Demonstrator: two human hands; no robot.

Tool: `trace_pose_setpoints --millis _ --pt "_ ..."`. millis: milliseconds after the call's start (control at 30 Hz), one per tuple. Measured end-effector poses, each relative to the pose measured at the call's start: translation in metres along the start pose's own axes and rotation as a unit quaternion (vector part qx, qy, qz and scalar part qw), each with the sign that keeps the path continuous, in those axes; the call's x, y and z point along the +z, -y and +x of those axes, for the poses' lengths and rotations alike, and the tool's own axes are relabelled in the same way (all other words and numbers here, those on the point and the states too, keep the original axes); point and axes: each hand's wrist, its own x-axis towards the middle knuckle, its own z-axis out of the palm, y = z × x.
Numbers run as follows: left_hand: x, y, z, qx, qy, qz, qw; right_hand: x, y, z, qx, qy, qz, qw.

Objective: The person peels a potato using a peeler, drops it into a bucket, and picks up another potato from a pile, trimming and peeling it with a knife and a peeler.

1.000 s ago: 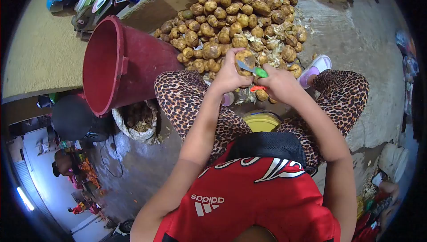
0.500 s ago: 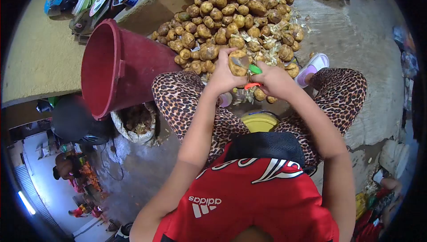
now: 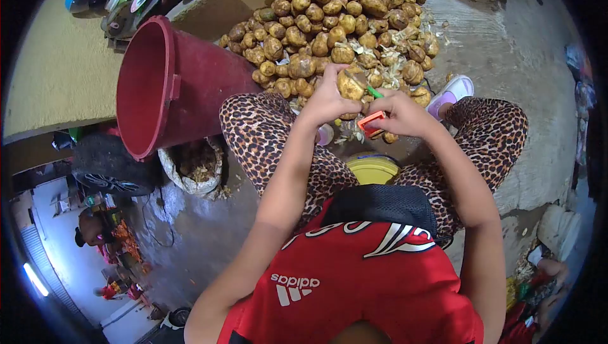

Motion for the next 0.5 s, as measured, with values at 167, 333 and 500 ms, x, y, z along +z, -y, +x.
trace_pose_setpoints --millis 167,333,500 --pt "0.005 0.0 0.003 -0.049 -0.006 -0.099 0.994 0.0 -0.004 -0.001 0.015 -0.002 -0.102 0.995" --pt "0.007 0.007 0.009 -0.06 -0.001 -0.121 0.991 -0.007 0.007 -0.002 0.052 0.014 -0.184 0.981" --pt "0.01 -0.012 0.008 -0.134 -0.034 -0.22 0.966 -0.005 0.025 -0.003 0.108 0.019 -0.247 0.963"
